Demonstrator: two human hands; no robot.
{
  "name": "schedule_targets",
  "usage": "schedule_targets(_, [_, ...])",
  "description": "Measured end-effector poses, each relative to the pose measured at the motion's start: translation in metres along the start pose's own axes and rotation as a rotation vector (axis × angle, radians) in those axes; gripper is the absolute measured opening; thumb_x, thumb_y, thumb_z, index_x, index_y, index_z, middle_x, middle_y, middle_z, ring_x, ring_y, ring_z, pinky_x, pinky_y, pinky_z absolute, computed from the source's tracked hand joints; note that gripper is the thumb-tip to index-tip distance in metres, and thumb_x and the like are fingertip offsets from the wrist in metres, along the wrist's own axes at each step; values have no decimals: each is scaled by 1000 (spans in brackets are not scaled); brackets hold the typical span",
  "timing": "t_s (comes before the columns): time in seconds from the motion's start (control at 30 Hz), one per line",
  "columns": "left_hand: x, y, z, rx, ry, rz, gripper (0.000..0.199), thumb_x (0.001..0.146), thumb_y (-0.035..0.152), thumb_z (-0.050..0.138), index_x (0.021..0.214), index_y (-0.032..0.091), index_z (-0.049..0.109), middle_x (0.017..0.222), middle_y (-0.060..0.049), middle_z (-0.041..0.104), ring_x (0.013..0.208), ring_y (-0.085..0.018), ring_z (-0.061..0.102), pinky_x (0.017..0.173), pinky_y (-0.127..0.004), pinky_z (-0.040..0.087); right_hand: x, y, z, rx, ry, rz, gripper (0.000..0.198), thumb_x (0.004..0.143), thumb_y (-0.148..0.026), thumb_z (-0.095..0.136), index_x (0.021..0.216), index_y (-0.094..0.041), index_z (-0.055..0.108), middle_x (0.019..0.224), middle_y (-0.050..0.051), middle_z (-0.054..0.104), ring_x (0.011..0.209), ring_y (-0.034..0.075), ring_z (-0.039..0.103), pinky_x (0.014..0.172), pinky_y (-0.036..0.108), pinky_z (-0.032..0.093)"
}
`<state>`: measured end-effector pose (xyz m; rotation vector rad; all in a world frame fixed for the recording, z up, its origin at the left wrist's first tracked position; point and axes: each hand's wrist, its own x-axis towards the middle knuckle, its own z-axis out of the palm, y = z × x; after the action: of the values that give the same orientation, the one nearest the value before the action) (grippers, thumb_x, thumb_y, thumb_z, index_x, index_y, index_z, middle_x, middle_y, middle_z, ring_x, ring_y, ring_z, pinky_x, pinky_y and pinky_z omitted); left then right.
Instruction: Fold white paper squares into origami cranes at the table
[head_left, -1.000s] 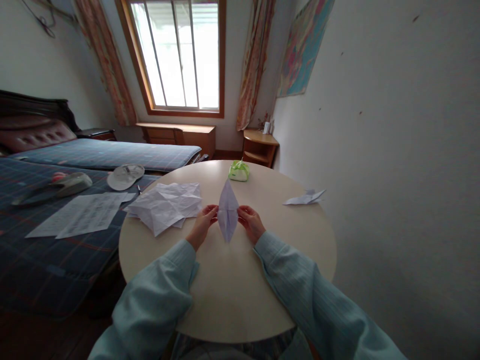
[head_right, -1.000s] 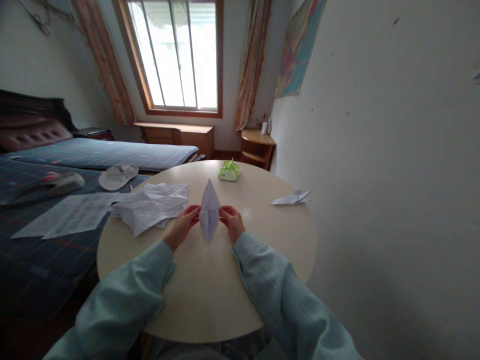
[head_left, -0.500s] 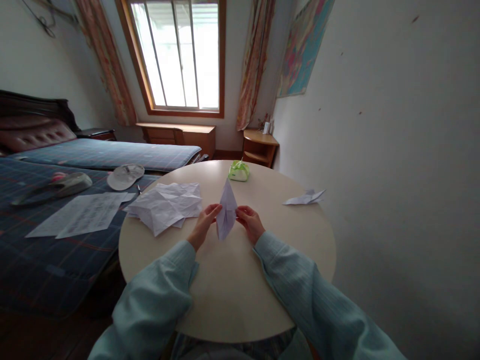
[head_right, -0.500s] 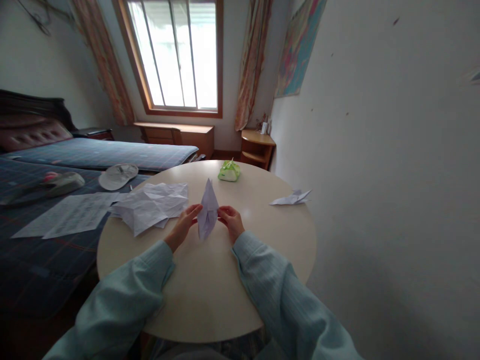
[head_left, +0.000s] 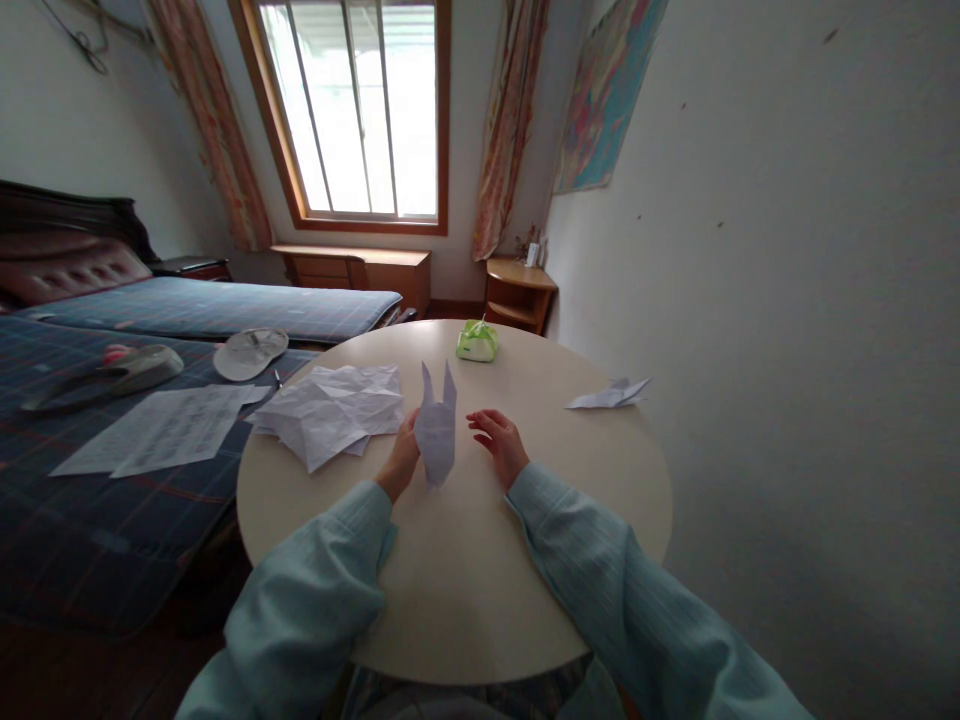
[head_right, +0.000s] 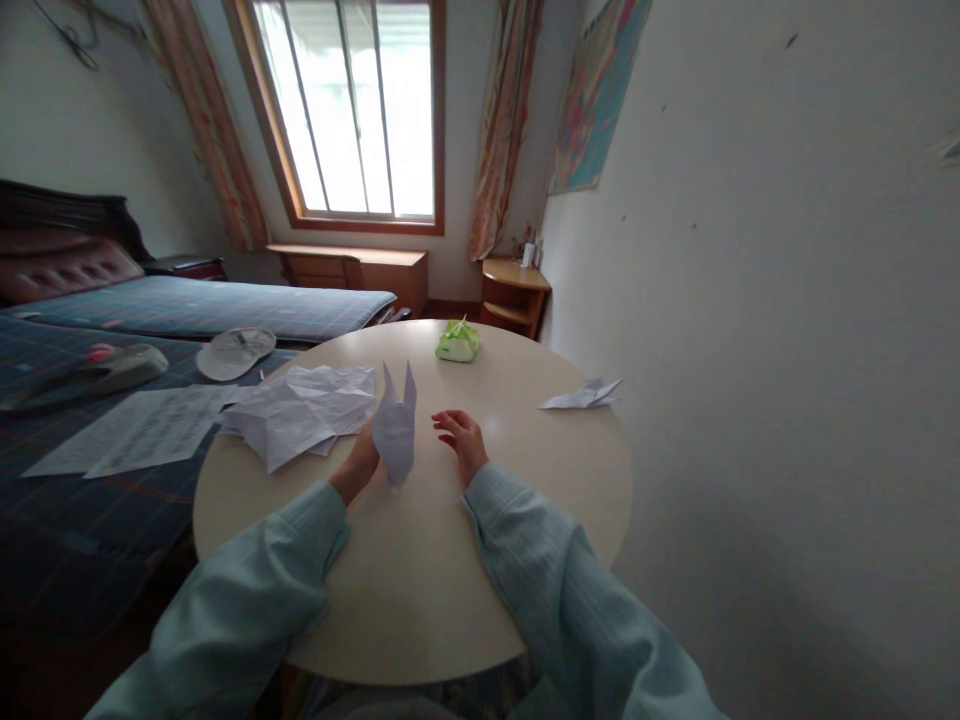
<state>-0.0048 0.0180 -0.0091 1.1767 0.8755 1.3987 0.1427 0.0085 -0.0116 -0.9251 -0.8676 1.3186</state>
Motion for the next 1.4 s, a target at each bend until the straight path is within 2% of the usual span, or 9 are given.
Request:
schedule_targets(0.1, [-2, 1, 0, 10, -33, 21, 23, 60, 28, 60, 78, 14, 60, 71, -2, 61, 67, -14, 54, 59, -23, 41, -1, 0, 1, -19, -41, 22, 21, 55, -34, 67, 69, -20, 60, 77, 0, 64, 71, 10, 55, 63, 22, 39])
schedule_targets(0.33, [-1, 0, -1, 56, -53, -25, 26, 58, 29, 63, 78, 13, 61, 69, -2, 61, 67, -15, 55, 55, -21, 40, -6, 4, 6, -31, -261, 81, 23, 53, -35, 70, 68, -19, 63, 69, -1, 63, 62, 10, 55, 60, 23, 40])
schedule_targets(0.57, [-2, 2, 0, 38, -42, -31, 23, 58, 27, 62, 76, 13, 60, 67, -1, 60, 63, -13, 54, 55, -21, 39, -6, 4, 4, -28, -322, 98, 24, 57, -36, 68, 74, -20, 64, 70, -1, 64, 65, 10, 56, 62, 24, 40])
schedule_targets(0.9, [-2, 2, -1, 25, -20, -19, 18, 60, 26, 59, 72, 13, 60, 64, 0, 59, 59, -12, 51, 53, -21, 38, -5, 4, 4, -53, -225, 91, 17, 53, -31, 70, 61, -18, 62, 61, -3, 61, 60, 8, 54, 59, 21, 38])
schedule_targets(1.2, [2, -4, -3, 89, -23, -28, 22, 63, 34, 57, 71, 13, 59, 63, -1, 58, 59, -12, 51, 52, -21, 38, -3, 7, 4, -4, -208, 95, 22, 49, -27, 72, 67, -20, 62, 66, -4, 61, 58, 7, 52, 58, 21, 38])
schedule_targets(1.4, [3, -4, -4, 114, -44, -24, 26, 61, 36, 59, 72, 13, 57, 65, 0, 56, 63, -12, 50, 55, -20, 38, -2, 7, 3, -42, -199, 97, 17, 50, -28, 70, 61, -18, 62, 58, -4, 58, 56, 8, 51, 57, 22, 37])
